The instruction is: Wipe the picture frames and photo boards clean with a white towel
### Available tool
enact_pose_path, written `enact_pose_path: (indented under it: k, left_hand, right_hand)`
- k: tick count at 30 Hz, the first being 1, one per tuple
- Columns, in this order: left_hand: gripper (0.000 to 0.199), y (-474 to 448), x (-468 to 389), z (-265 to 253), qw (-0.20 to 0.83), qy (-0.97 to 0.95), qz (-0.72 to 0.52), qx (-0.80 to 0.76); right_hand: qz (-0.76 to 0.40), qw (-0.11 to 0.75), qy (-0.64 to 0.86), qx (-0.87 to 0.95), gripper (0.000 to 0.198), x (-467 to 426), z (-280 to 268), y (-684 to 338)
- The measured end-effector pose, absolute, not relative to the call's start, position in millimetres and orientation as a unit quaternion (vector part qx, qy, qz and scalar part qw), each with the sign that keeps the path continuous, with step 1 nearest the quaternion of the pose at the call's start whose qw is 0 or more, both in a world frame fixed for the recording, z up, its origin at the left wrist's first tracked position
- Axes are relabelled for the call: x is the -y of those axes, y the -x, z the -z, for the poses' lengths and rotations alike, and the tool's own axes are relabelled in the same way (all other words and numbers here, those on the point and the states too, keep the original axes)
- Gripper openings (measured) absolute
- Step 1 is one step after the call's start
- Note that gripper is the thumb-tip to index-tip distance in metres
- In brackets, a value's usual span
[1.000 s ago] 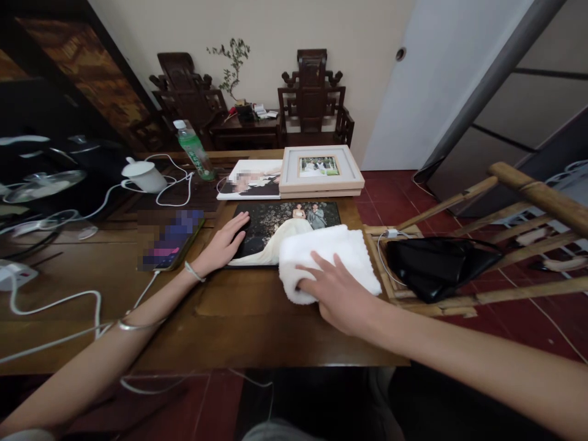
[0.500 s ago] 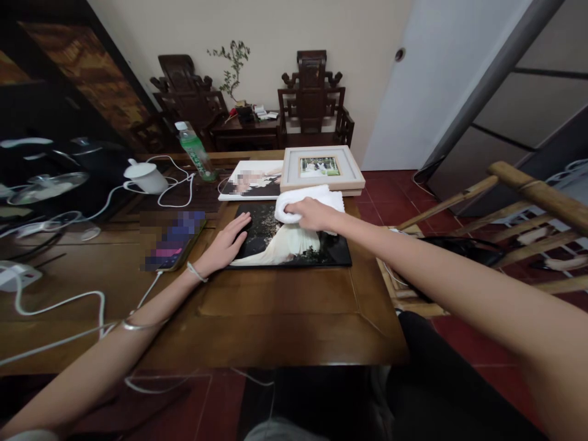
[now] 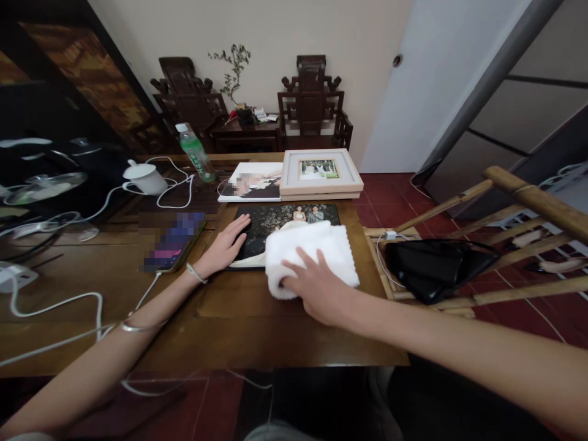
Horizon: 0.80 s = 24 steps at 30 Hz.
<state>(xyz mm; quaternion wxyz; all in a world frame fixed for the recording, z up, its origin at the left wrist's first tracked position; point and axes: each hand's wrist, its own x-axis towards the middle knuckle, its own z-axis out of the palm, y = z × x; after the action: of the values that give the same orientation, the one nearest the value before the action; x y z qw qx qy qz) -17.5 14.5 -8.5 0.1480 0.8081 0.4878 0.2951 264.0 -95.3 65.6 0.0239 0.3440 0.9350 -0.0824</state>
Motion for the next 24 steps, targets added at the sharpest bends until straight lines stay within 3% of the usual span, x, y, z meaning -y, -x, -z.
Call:
enact_pose_path:
  k: [6, 17, 24]
  left_hand:
    - [0.050, 16.3, -14.1, 7.4, 0.145, -0.809, -0.290, -0.491]
    - [0.048, 17.6, -16.3, 10.5, 0.140, -0.810, -0.295, -0.486]
    - [0.049, 16.6, -15.4, 8.7, 0.149, -0.809, -0.294, -0.487]
  right_hand:
    - [0.106, 0.033, -0.339, -0.934, 0.059, 102.4, -79.4, -257.3]
    - [0.092, 0.000, -0.396, -0.914, 0.046, -36.4, -99.1, -234.3]
    - [0.065, -0.017, -0.440, -0.896, 0.056, -24.0, -84.8, -228.1]
